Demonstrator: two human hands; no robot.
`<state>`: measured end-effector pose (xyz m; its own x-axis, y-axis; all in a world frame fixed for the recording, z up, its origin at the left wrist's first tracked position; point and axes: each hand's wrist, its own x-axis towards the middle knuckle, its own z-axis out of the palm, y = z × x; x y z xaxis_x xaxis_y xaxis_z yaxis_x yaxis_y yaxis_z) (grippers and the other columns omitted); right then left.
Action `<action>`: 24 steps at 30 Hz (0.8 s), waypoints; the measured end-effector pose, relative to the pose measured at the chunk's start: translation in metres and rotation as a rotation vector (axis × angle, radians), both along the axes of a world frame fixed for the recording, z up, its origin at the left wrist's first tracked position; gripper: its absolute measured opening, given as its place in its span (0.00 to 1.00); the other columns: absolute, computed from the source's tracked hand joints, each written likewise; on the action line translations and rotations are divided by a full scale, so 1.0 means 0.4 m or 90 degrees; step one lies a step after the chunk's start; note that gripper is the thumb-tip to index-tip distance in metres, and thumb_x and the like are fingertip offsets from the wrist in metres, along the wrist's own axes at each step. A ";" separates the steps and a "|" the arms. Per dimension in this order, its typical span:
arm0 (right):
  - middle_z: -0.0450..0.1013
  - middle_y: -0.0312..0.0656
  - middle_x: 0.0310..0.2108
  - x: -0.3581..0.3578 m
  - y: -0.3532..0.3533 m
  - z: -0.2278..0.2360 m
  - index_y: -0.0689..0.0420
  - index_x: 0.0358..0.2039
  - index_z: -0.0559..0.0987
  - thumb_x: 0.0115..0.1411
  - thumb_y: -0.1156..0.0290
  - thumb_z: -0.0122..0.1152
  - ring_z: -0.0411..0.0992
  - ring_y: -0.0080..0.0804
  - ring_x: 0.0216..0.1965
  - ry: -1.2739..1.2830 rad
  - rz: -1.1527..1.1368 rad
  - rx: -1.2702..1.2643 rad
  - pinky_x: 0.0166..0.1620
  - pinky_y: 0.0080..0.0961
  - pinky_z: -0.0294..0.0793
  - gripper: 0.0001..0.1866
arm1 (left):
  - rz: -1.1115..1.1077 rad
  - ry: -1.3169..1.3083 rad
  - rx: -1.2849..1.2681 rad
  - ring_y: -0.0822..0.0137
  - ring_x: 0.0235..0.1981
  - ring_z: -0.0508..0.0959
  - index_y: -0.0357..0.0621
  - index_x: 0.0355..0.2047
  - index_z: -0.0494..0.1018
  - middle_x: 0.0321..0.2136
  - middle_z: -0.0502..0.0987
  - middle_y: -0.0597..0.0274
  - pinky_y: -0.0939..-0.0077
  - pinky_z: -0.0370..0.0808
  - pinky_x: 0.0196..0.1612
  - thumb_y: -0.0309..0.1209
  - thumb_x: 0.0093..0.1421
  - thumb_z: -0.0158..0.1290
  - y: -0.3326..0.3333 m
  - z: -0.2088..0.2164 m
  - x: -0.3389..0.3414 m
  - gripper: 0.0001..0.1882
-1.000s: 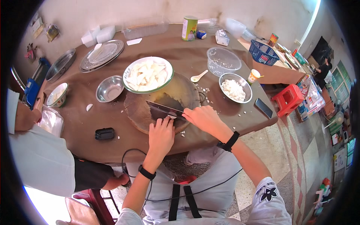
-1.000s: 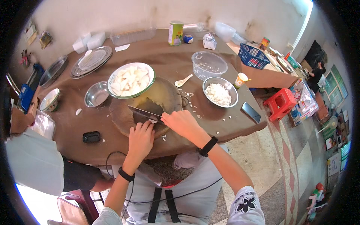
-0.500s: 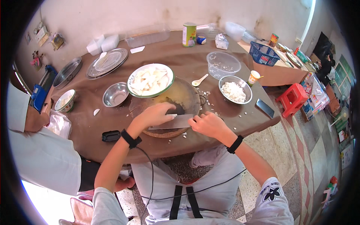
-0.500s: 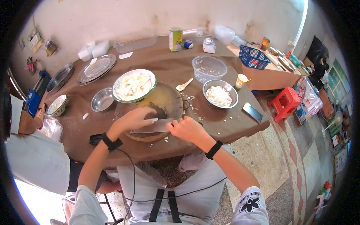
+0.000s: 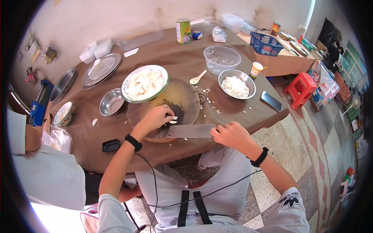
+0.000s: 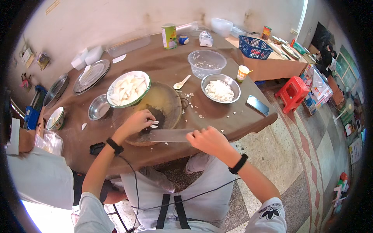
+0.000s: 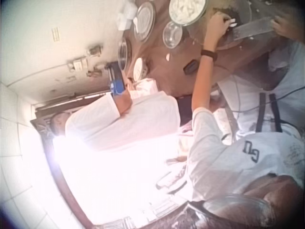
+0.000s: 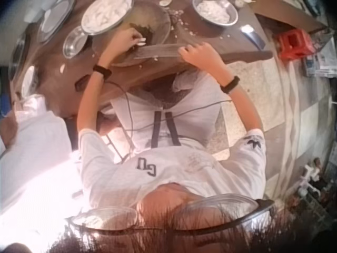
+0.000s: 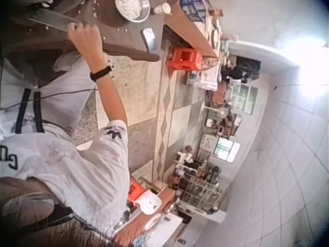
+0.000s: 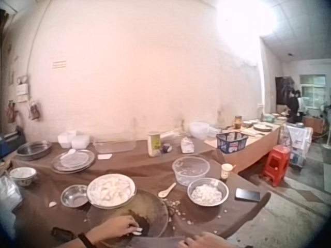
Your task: The person is chopping food, likely garlic or a root vegetable, on a wooden cutting board using a cleaver.
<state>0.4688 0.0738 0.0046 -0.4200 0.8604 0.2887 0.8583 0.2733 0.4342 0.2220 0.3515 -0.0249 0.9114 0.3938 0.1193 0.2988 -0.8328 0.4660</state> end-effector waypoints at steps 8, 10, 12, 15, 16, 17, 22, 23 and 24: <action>0.75 0.40 0.20 0.021 -0.092 0.004 0.52 0.32 0.73 0.65 0.63 0.64 0.77 0.45 0.22 0.353 -0.165 0.000 0.26 0.41 0.74 0.10 | -0.016 -0.025 -0.095 0.58 0.38 0.80 0.39 0.47 0.81 0.40 0.80 0.54 0.65 0.79 0.45 0.30 0.61 0.64 -0.014 -0.029 -0.011 0.15; 0.75 0.42 0.19 0.006 -0.061 -0.007 0.52 0.32 0.74 0.66 0.62 0.63 0.77 0.48 0.22 0.389 -0.191 -0.001 0.26 0.44 0.74 0.10 | 0.009 -0.047 -0.083 0.58 0.38 0.80 0.38 0.46 0.81 0.40 0.80 0.53 0.64 0.79 0.44 0.30 0.61 0.64 -0.032 -0.047 -0.005 0.14; 0.75 0.44 0.18 -0.017 -0.018 -0.009 0.52 0.32 0.74 0.68 0.62 0.62 0.76 0.51 0.23 0.426 -0.215 -0.004 0.27 0.46 0.75 0.10 | 0.110 -0.049 -0.096 0.57 0.37 0.81 0.36 0.45 0.81 0.39 0.81 0.51 0.62 0.79 0.44 0.30 0.60 0.64 -0.073 -0.042 0.008 0.14; 0.75 0.46 0.19 -0.065 0.041 -0.007 0.53 0.32 0.75 0.70 0.61 0.59 0.77 0.54 0.24 0.438 -0.256 -0.017 0.27 0.49 0.75 0.11 | 0.204 -0.100 -0.096 0.52 0.41 0.82 0.35 0.46 0.81 0.41 0.81 0.48 0.59 0.79 0.47 0.27 0.58 0.64 -0.134 -0.055 0.019 0.16; 0.76 0.46 0.19 -0.074 0.064 -0.014 0.53 0.32 0.76 0.70 0.61 0.59 0.78 0.53 0.24 0.428 -0.256 -0.016 0.28 0.48 0.76 0.11 | 0.254 -0.119 -0.130 0.48 0.44 0.82 0.35 0.46 0.81 0.44 0.81 0.48 0.57 0.79 0.50 0.26 0.57 0.64 -0.145 -0.063 0.025 0.17; 0.76 0.46 0.19 -0.086 0.083 -0.021 0.53 0.32 0.76 0.70 0.61 0.58 0.79 0.52 0.25 0.418 -0.256 -0.016 0.28 0.47 0.77 0.11 | 0.270 -0.148 -0.114 0.48 0.44 0.82 0.35 0.47 0.80 0.43 0.81 0.47 0.57 0.79 0.50 0.25 0.56 0.64 -0.159 -0.071 0.028 0.18; 0.76 0.46 0.18 -0.157 0.138 -0.054 0.54 0.32 0.75 0.71 0.61 0.59 0.79 0.50 0.22 0.373 -0.283 0.014 0.26 0.46 0.76 0.12 | 0.330 -0.202 -0.167 0.47 0.45 0.82 0.35 0.45 0.81 0.42 0.81 0.46 0.56 0.78 0.50 0.23 0.56 0.62 -0.193 -0.080 0.037 0.15; 0.76 0.46 0.18 -0.171 0.145 -0.058 0.54 0.32 0.75 0.71 0.61 0.59 0.79 0.48 0.22 0.350 -0.292 0.018 0.26 0.45 0.77 0.12 | 0.339 -0.208 -0.180 0.46 0.45 0.82 0.34 0.43 0.81 0.41 0.81 0.46 0.56 0.78 0.50 0.23 0.56 0.61 -0.195 -0.081 0.040 0.13; 0.76 0.46 0.18 -0.183 0.153 -0.061 0.54 0.32 0.75 0.71 0.61 0.59 0.79 0.48 0.22 0.347 -0.290 0.014 0.26 0.45 0.77 0.12 | 0.342 -0.210 -0.184 0.46 0.45 0.82 0.34 0.43 0.81 0.41 0.81 0.46 0.56 0.78 0.50 0.23 0.56 0.61 -0.197 -0.082 0.044 0.13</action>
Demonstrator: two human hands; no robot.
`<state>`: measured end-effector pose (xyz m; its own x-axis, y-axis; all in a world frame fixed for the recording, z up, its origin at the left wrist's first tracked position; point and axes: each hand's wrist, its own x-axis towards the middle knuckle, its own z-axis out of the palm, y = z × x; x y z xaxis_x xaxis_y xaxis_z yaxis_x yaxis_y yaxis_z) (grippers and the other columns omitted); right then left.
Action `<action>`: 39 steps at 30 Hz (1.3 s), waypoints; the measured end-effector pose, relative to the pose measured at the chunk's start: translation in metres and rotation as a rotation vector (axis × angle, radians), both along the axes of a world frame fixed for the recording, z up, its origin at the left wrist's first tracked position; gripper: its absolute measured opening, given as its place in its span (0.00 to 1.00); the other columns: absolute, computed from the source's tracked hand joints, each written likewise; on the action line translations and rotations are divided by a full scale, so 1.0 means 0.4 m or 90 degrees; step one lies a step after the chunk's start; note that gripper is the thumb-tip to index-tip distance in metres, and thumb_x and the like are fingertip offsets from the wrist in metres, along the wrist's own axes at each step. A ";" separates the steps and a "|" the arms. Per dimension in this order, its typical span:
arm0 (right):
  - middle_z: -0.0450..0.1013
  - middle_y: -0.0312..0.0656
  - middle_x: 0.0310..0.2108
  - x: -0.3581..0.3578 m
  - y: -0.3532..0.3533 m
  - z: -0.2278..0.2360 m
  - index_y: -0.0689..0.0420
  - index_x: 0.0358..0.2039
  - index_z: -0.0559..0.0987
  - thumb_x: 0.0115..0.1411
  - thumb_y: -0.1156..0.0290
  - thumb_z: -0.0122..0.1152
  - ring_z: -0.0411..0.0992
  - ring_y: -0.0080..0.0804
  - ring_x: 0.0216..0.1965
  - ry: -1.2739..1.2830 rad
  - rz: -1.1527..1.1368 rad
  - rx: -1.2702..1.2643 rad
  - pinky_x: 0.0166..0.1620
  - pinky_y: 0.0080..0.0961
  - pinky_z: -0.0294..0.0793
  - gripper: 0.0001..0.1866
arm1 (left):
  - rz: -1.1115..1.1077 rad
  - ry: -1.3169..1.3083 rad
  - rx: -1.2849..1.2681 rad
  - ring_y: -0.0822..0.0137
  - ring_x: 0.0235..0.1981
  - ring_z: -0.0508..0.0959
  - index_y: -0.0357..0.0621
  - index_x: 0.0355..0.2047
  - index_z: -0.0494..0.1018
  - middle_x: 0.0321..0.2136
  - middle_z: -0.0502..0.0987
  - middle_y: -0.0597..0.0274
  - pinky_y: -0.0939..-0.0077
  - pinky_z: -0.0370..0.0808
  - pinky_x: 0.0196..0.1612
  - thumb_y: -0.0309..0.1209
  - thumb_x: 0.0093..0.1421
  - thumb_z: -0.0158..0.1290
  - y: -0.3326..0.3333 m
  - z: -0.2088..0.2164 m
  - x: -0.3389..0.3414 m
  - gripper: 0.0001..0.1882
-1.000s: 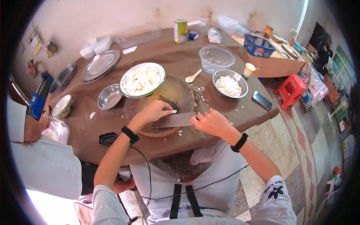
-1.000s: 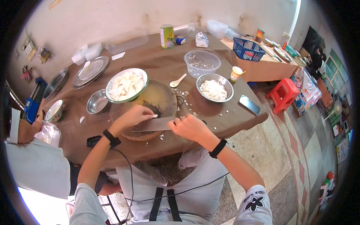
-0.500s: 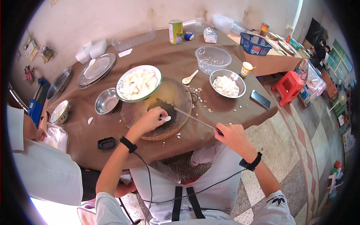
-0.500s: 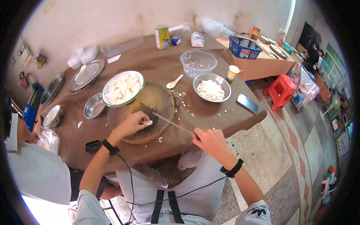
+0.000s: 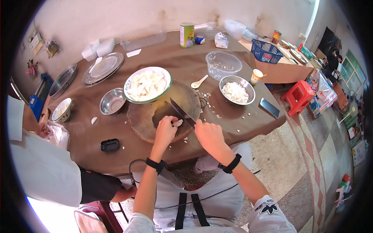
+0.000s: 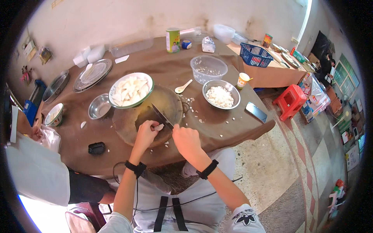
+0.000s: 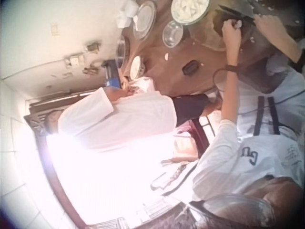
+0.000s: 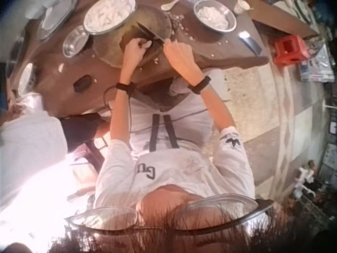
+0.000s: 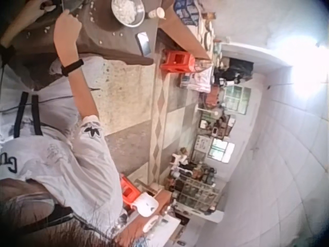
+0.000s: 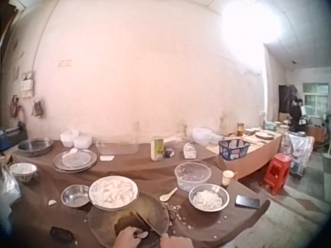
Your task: The person is chopping food, likely garlic or a root vegetable, on a wooden cutting board using a cleaver.
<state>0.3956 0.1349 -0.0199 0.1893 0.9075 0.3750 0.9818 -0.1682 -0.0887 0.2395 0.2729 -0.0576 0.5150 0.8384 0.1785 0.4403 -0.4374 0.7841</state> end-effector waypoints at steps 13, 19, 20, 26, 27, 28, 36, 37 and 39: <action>0.79 0.46 0.21 0.036 0.021 0.018 0.55 0.35 0.75 0.72 0.62 0.56 0.81 0.48 0.25 0.009 0.032 -0.034 0.28 0.43 0.80 0.11 | 0.058 0.004 0.072 0.45 0.48 0.81 0.38 0.41 0.82 0.42 0.81 0.50 0.54 0.78 0.51 0.24 0.57 0.62 -0.020 -0.012 0.016 0.11; 0.77 0.44 0.18 0.021 -0.028 -0.002 0.53 0.32 0.73 0.73 0.62 0.56 0.80 0.46 0.21 0.002 0.030 -0.002 0.24 0.42 0.77 0.12 | 0.062 -0.017 0.110 0.47 0.48 0.80 0.39 0.41 0.81 0.42 0.81 0.52 0.56 0.77 0.52 0.24 0.58 0.63 -0.028 -0.036 0.012 0.10; 0.76 0.43 0.18 0.021 -0.032 -0.006 0.53 0.32 0.72 0.73 0.61 0.56 0.79 0.45 0.20 -0.004 0.039 0.016 0.23 0.41 0.76 0.12 | 0.071 -0.021 0.109 0.47 0.48 0.79 0.39 0.41 0.81 0.42 0.81 0.53 0.56 0.77 0.52 0.25 0.58 0.63 -0.028 -0.040 0.013 0.10; 0.75 0.40 0.16 0.019 -0.042 -0.001 0.53 0.32 0.72 0.72 0.63 0.57 0.79 0.41 0.19 -0.063 0.064 0.007 0.23 0.38 0.76 0.11 | 0.095 -0.039 0.146 0.53 0.34 0.80 0.37 0.40 0.80 0.37 0.82 0.52 0.58 0.77 0.41 0.24 0.57 0.64 -0.028 -0.043 0.020 0.11; 0.75 0.40 0.16 0.022 -0.038 0.002 0.53 0.32 0.72 0.72 0.63 0.57 0.79 0.41 0.19 -0.063 0.063 0.005 0.23 0.38 0.76 0.11 | 0.094 -0.039 0.143 0.53 0.34 0.80 0.37 0.40 0.80 0.37 0.82 0.52 0.58 0.77 0.41 0.24 0.57 0.64 -0.028 -0.041 0.022 0.11; 0.76 0.40 0.17 0.026 -0.029 0.006 0.53 0.32 0.72 0.72 0.63 0.57 0.79 0.41 0.19 -0.074 0.072 -0.019 0.23 0.38 0.76 0.11 | 0.096 -0.033 0.156 0.53 0.34 0.80 0.38 0.40 0.80 0.38 0.82 0.52 0.58 0.77 0.41 0.25 0.57 0.65 -0.027 -0.043 0.022 0.10; 0.77 0.42 0.17 0.052 0.044 0.015 0.54 0.34 0.73 0.73 0.62 0.55 0.79 0.43 0.20 -0.057 0.101 -0.045 0.24 0.40 0.76 0.11 | 0.107 -0.025 0.191 0.54 0.35 0.80 0.39 0.40 0.80 0.36 0.82 0.53 0.59 0.78 0.43 0.25 0.58 0.65 -0.041 -0.032 0.019 0.09; 0.76 0.42 0.17 0.054 0.039 0.008 0.54 0.34 0.73 0.73 0.62 0.55 0.79 0.43 0.20 -0.051 0.087 -0.031 0.23 0.40 0.76 0.12 | 0.098 -0.037 0.187 0.54 0.36 0.80 0.40 0.39 0.80 0.37 0.82 0.54 0.59 0.78 0.44 0.25 0.58 0.65 -0.040 -0.036 0.017 0.09; 0.76 0.42 0.17 0.055 0.027 -0.007 0.53 0.34 0.73 0.74 0.61 0.55 0.79 0.44 0.19 -0.047 0.081 -0.014 0.23 0.41 0.75 0.12 | 0.097 -0.051 0.187 0.54 0.37 0.80 0.40 0.39 0.80 0.37 0.82 0.55 0.59 0.78 0.44 0.25 0.58 0.65 -0.038 -0.046 0.005 0.09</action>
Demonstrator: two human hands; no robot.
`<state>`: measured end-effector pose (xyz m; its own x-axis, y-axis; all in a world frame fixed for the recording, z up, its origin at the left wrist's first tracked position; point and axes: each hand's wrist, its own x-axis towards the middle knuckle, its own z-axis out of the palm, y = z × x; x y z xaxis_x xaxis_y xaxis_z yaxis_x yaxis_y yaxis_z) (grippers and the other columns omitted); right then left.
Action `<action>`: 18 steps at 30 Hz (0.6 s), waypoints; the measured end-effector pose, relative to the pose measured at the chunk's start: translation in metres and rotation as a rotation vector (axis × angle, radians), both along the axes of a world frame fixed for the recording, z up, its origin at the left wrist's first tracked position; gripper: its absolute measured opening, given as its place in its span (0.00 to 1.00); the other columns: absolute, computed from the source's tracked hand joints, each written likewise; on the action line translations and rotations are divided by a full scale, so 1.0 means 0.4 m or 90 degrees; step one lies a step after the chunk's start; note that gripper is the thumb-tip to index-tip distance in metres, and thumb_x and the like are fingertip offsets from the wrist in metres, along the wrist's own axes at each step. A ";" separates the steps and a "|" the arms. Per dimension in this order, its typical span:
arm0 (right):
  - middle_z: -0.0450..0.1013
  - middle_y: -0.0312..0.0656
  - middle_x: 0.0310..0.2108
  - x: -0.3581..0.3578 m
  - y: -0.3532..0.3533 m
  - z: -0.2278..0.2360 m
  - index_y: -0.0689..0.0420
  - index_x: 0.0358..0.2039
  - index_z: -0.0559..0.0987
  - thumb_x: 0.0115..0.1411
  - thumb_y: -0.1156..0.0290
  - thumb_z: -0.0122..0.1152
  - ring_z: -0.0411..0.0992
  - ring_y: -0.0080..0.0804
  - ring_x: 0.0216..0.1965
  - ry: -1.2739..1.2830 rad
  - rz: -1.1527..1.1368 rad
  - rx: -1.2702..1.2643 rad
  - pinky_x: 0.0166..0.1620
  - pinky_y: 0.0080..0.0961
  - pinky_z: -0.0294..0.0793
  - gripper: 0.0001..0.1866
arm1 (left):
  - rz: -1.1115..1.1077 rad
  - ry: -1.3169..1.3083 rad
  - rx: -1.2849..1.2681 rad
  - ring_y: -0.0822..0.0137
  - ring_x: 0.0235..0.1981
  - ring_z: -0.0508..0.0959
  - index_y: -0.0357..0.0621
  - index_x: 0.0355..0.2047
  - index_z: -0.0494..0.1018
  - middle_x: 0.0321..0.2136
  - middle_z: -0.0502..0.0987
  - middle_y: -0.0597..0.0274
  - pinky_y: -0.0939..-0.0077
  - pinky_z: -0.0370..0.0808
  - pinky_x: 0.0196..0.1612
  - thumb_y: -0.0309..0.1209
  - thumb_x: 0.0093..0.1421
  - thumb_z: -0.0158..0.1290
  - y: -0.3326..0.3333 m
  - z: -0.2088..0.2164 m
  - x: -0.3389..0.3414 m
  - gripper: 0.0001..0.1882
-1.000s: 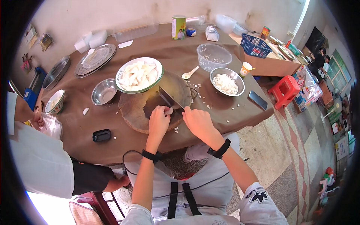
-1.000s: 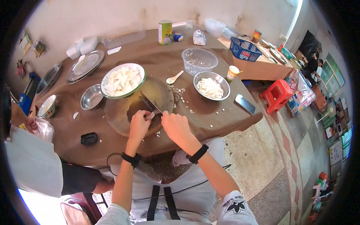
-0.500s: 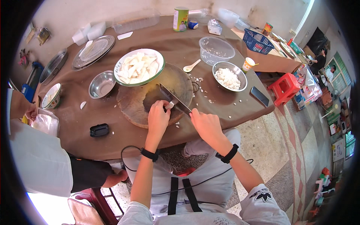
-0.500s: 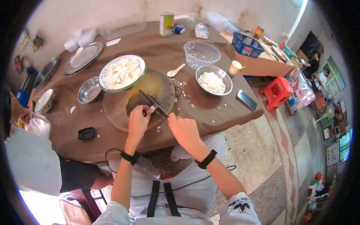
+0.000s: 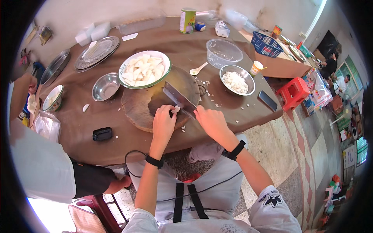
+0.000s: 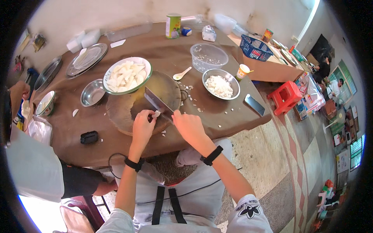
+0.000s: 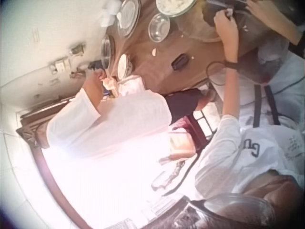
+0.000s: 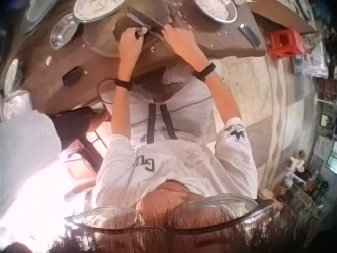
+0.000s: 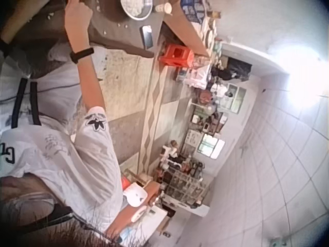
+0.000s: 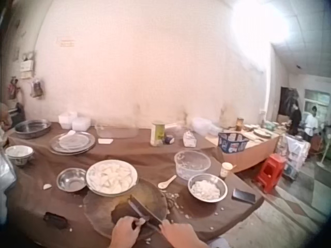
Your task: The person is chopping food, likely garlic or a root vegetable, on a wooden cutting board using a cleaver.
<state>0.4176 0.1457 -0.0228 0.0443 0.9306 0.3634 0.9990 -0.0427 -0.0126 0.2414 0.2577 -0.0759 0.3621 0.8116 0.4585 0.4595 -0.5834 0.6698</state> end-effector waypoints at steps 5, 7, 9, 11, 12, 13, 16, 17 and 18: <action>0.74 0.41 0.16 0.004 -0.055 -0.030 0.53 0.32 0.70 0.73 0.60 0.58 0.77 0.44 0.19 0.010 0.003 0.043 0.22 0.41 0.73 0.14 | -0.013 -0.002 0.030 0.53 0.41 0.79 0.39 0.38 0.81 0.40 0.82 0.56 0.59 0.77 0.48 0.24 0.58 0.65 -0.012 -0.004 -0.009 0.08; 0.72 0.42 0.15 0.009 -0.057 -0.026 0.54 0.32 0.70 0.73 0.60 0.58 0.75 0.46 0.17 0.015 0.030 0.056 0.21 0.42 0.71 0.14 | -0.010 0.004 0.043 0.52 0.41 0.79 0.39 0.37 0.81 0.41 0.82 0.56 0.59 0.77 0.48 0.24 0.58 0.64 -0.009 -0.007 -0.011 0.07; 0.70 0.42 0.14 0.015 -0.056 -0.015 0.55 0.32 0.70 0.73 0.60 0.58 0.74 0.47 0.16 0.021 0.054 0.068 0.20 0.43 0.69 0.15 | -0.010 0.010 0.056 0.51 0.41 0.79 0.38 0.36 0.81 0.41 0.82 0.56 0.58 0.77 0.48 0.23 0.58 0.64 -0.004 -0.008 -0.011 0.07; 0.73 0.40 0.15 0.013 -0.044 0.024 0.53 0.32 0.71 0.72 0.62 0.57 0.77 0.43 0.18 -0.061 0.070 -0.019 0.22 0.39 0.74 0.13 | -0.008 0.023 0.044 0.51 0.42 0.79 0.38 0.35 0.81 0.41 0.82 0.56 0.58 0.77 0.47 0.24 0.58 0.63 0.001 -0.005 -0.013 0.05; 0.73 0.40 0.15 0.019 -0.034 0.025 0.53 0.32 0.71 0.72 0.62 0.57 0.77 0.43 0.18 -0.059 0.067 -0.021 0.22 0.39 0.74 0.13 | -0.011 0.025 0.042 0.51 0.42 0.79 0.38 0.35 0.81 0.41 0.82 0.56 0.58 0.77 0.47 0.24 0.58 0.63 0.001 -0.004 -0.011 0.05; 0.71 0.41 0.14 0.025 -0.022 0.027 0.54 0.32 0.71 0.73 0.61 0.58 0.75 0.45 0.17 -0.073 0.085 -0.012 0.21 0.39 0.72 0.14 | -0.014 0.035 0.038 0.51 0.41 0.79 0.38 0.35 0.81 0.40 0.82 0.56 0.58 0.77 0.47 0.24 0.58 0.63 0.001 0.001 -0.011 0.05; 0.70 0.42 0.13 0.036 0.017 0.037 0.54 0.32 0.71 0.73 0.59 0.58 0.74 0.46 0.16 -0.066 0.112 0.013 0.21 0.40 0.71 0.15 | -0.023 0.054 0.034 0.52 0.40 0.80 0.38 0.35 0.81 0.39 0.83 0.56 0.58 0.77 0.46 0.24 0.58 0.63 0.010 0.010 -0.014 0.05; 0.70 0.42 0.13 0.036 0.024 0.039 0.54 0.32 0.71 0.73 0.59 0.58 0.74 0.46 0.16 -0.048 0.125 0.029 0.21 0.40 0.71 0.15 | -0.025 0.061 0.035 0.52 0.39 0.80 0.38 0.35 0.81 0.38 0.83 0.56 0.59 0.78 0.46 0.24 0.58 0.63 0.012 0.012 -0.014 0.05; 0.70 0.42 0.13 0.033 0.024 0.039 0.54 0.32 0.71 0.73 0.59 0.58 0.74 0.46 0.16 -0.046 0.124 0.030 0.21 0.40 0.71 0.15 | -0.026 0.062 0.036 0.52 0.39 0.80 0.38 0.35 0.81 0.38 0.83 0.56 0.59 0.78 0.46 0.24 0.58 0.63 0.008 0.012 -0.014 0.05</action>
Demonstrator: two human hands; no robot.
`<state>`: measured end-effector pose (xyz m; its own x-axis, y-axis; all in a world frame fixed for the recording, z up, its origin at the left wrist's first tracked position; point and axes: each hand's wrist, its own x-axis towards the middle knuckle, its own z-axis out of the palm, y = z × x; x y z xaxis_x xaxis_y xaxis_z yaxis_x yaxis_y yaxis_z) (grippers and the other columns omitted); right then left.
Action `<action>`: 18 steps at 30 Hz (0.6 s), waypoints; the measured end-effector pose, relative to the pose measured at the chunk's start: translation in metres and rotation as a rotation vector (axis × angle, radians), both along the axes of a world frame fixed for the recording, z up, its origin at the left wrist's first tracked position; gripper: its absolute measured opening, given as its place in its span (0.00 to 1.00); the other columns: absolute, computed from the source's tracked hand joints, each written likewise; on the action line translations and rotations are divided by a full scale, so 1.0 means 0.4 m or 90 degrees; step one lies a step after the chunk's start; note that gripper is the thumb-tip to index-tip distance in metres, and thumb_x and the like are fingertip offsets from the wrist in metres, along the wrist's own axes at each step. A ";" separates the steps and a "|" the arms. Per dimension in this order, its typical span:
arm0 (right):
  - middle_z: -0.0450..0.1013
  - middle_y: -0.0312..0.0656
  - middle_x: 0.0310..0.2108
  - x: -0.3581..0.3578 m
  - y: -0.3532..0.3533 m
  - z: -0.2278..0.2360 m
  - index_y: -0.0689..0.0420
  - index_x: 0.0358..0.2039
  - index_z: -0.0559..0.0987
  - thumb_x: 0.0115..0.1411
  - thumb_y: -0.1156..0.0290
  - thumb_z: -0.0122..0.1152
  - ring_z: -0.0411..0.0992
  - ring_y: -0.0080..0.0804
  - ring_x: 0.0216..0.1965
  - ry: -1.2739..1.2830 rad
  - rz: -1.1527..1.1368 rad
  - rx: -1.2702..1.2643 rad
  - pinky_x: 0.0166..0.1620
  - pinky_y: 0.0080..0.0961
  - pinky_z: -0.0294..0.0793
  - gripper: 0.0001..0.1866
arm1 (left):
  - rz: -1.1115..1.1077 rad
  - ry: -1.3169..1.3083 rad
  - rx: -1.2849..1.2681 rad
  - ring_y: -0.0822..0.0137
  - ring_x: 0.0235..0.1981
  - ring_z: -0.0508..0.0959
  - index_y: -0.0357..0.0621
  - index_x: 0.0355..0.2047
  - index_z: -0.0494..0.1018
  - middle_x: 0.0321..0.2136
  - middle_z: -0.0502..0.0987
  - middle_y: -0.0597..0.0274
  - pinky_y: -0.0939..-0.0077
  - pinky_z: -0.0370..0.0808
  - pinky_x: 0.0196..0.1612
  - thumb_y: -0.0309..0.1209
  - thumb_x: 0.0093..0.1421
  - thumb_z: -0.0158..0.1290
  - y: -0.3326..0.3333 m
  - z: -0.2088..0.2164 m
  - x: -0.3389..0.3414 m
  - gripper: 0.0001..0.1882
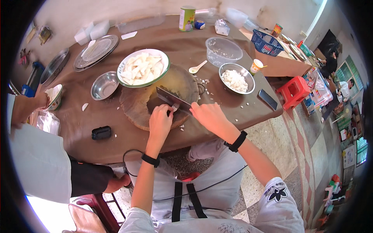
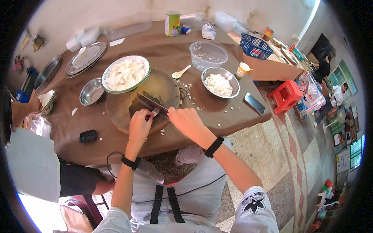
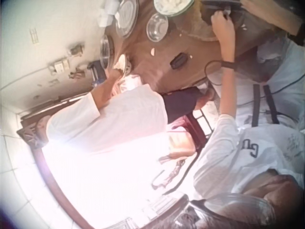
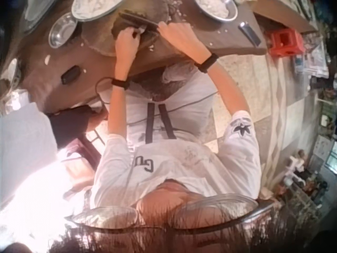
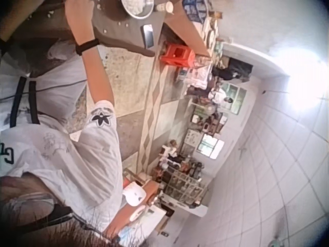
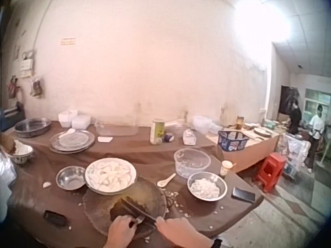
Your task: The person is chopping food, likely garlic or a root vegetable, on a wooden cutting board using a cleaver.
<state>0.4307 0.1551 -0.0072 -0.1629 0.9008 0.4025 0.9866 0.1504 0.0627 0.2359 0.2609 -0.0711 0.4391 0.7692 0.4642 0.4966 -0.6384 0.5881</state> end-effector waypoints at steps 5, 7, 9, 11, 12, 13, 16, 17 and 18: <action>0.73 0.40 0.14 -0.004 -0.012 -0.033 0.53 0.32 0.72 0.73 0.60 0.57 0.76 0.44 0.17 0.019 -0.036 -0.009 0.22 0.39 0.74 0.14 | -0.001 -0.027 -0.009 0.52 0.39 0.80 0.38 0.34 0.81 0.39 0.83 0.56 0.59 0.77 0.45 0.24 0.58 0.63 -0.007 -0.005 -0.004 0.04; 0.72 0.40 0.13 0.002 -0.033 -0.051 0.53 0.32 0.71 0.73 0.60 0.58 0.76 0.43 0.16 0.028 -0.034 0.013 0.21 0.39 0.73 0.14 | 0.004 -0.034 -0.004 0.52 0.39 0.80 0.38 0.34 0.81 0.39 0.83 0.56 0.58 0.77 0.45 0.24 0.58 0.63 -0.016 -0.004 -0.004 0.04; 0.71 0.40 0.13 0.011 -0.048 -0.062 0.53 0.31 0.71 0.73 0.59 0.58 0.75 0.43 0.16 0.035 -0.035 0.035 0.21 0.39 0.72 0.14 | 0.007 -0.043 0.001 0.52 0.40 0.80 0.38 0.34 0.81 0.39 0.83 0.56 0.58 0.77 0.45 0.24 0.59 0.63 -0.019 -0.002 -0.005 0.04; 0.71 0.39 0.13 0.015 -0.057 -0.059 0.52 0.31 0.70 0.73 0.60 0.58 0.75 0.42 0.15 0.010 -0.014 0.053 0.20 0.37 0.71 0.15 | 0.004 -0.042 0.031 0.51 0.41 0.80 0.37 0.35 0.81 0.39 0.83 0.56 0.57 0.77 0.46 0.24 0.59 0.63 -0.020 -0.004 -0.003 0.04; 0.71 0.39 0.13 0.017 -0.056 -0.057 0.52 0.31 0.70 0.73 0.60 0.58 0.75 0.42 0.15 0.009 -0.014 0.053 0.20 0.37 0.71 0.15 | 0.004 -0.043 0.030 0.51 0.41 0.80 0.37 0.35 0.81 0.39 0.83 0.56 0.57 0.77 0.46 0.24 0.59 0.63 -0.020 -0.006 -0.003 0.04; 0.71 0.39 0.13 0.019 -0.053 -0.052 0.53 0.31 0.70 0.72 0.60 0.58 0.75 0.41 0.15 -0.009 -0.004 0.033 0.20 0.37 0.71 0.14 | 0.010 -0.037 0.030 0.51 0.41 0.80 0.37 0.35 0.81 0.40 0.83 0.56 0.57 0.78 0.46 0.23 0.59 0.63 -0.020 -0.007 -0.004 0.04; 0.71 0.39 0.13 0.020 -0.041 -0.027 0.54 0.31 0.71 0.72 0.61 0.59 0.76 0.40 0.16 -0.043 0.025 -0.006 0.20 0.36 0.71 0.14 | 0.010 -0.026 0.033 0.51 0.41 0.80 0.37 0.35 0.82 0.40 0.83 0.55 0.58 0.78 0.46 0.23 0.58 0.63 -0.015 -0.013 -0.005 0.05; 0.71 0.39 0.14 0.018 -0.035 -0.015 0.54 0.31 0.71 0.71 0.62 0.59 0.76 0.39 0.17 -0.058 0.046 -0.022 0.20 0.35 0.71 0.14 | 0.007 -0.020 0.038 0.51 0.41 0.80 0.37 0.35 0.82 0.41 0.84 0.55 0.58 0.78 0.46 0.23 0.58 0.63 -0.011 -0.015 -0.008 0.05; 0.71 0.39 0.14 0.015 -0.027 -0.002 0.54 0.31 0.71 0.71 0.62 0.59 0.76 0.39 0.17 -0.055 0.046 -0.023 0.20 0.35 0.71 0.14 | 0.007 -0.017 0.037 0.51 0.41 0.80 0.37 0.35 0.82 0.41 0.84 0.55 0.58 0.78 0.46 0.23 0.58 0.63 -0.005 -0.016 -0.011 0.05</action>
<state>0.4367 0.1444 -0.0079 -0.2610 0.8988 0.3523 0.9642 0.2250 0.1404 0.2313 0.2589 -0.0776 0.4177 0.7449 0.5202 0.4875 -0.6670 0.5635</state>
